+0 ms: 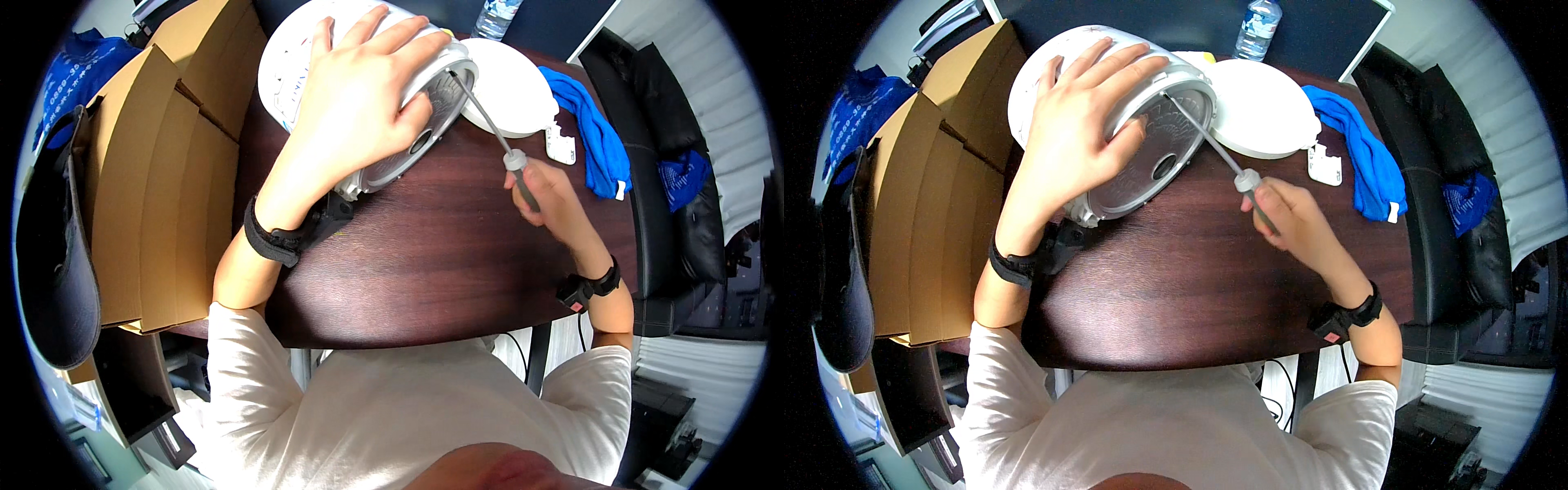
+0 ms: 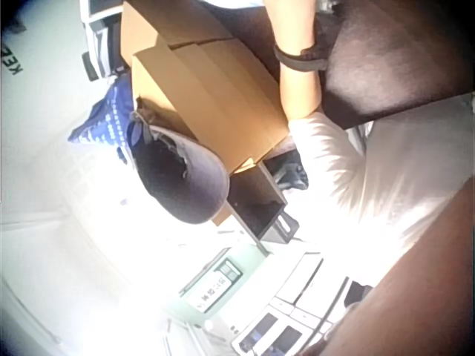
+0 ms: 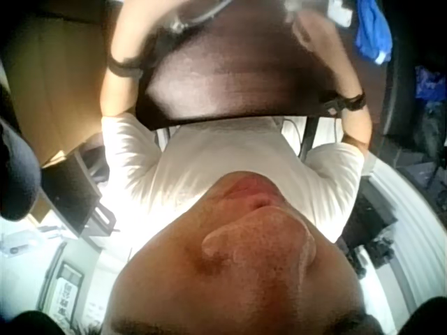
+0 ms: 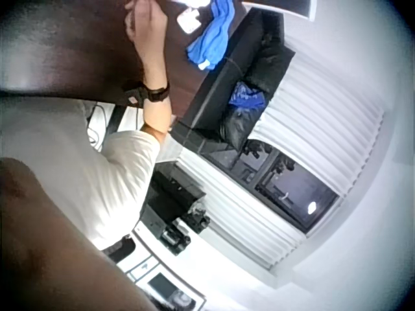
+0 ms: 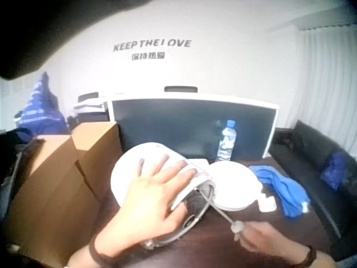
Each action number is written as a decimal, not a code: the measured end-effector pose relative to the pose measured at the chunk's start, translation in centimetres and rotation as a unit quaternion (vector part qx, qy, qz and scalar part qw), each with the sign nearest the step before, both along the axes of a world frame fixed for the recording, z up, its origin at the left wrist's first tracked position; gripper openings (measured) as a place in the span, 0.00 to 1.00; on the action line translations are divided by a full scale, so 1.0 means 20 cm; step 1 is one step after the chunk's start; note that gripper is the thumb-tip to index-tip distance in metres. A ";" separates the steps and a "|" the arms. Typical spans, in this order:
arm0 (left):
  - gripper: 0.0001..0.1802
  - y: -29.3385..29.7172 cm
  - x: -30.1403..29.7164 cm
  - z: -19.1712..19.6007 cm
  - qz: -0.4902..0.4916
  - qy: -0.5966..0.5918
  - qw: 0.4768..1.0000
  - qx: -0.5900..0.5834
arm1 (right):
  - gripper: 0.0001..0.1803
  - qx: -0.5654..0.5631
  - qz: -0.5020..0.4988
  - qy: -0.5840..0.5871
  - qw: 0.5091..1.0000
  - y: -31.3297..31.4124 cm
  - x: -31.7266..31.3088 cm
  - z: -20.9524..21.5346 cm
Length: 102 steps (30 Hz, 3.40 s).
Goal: The person uses a screwdriver to remove screws from the lid of a white appliance, likely a rice cooker. They carefully unscrew multiple fasteners around the rim and lift the lid to separate it from the main body.
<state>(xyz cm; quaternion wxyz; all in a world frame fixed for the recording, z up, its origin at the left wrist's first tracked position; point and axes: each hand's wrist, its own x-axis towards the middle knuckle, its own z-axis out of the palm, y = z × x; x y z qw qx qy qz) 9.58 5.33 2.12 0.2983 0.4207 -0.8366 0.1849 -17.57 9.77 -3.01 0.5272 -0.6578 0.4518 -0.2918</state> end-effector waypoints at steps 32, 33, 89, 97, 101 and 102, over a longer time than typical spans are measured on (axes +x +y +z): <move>0.30 0.00 0.00 -0.03 0.018 0.013 1.000 0.006 | 0.23 0.066 -0.018 -0.028 0.997 0.12 0.05 0.07; 0.30 0.00 0.00 -0.02 0.014 0.007 1.000 0.006 | 0.22 0.036 -0.025 0.011 0.999 0.10 0.04 0.08; 0.29 0.03 -0.03 -0.01 0.025 0.007 0.999 -0.020 | 0.26 0.185 0.024 -0.072 0.980 0.08 0.03 0.17; 0.30 0.01 -0.04 -0.03 0.032 0.008 0.999 -0.024 | 0.17 -0.435 -0.091 0.414 0.794 -0.02 -0.03 0.28; 0.30 0.02 -0.04 -0.02 0.034 0.008 0.999 -0.010 | 0.14 -0.599 -0.116 0.430 0.665 0.02 -0.01 0.39; 0.30 0.02 -0.04 -0.02 0.032 0.009 0.999 -0.009 | 0.13 -0.601 -0.119 0.429 0.664 0.04 0.01 0.42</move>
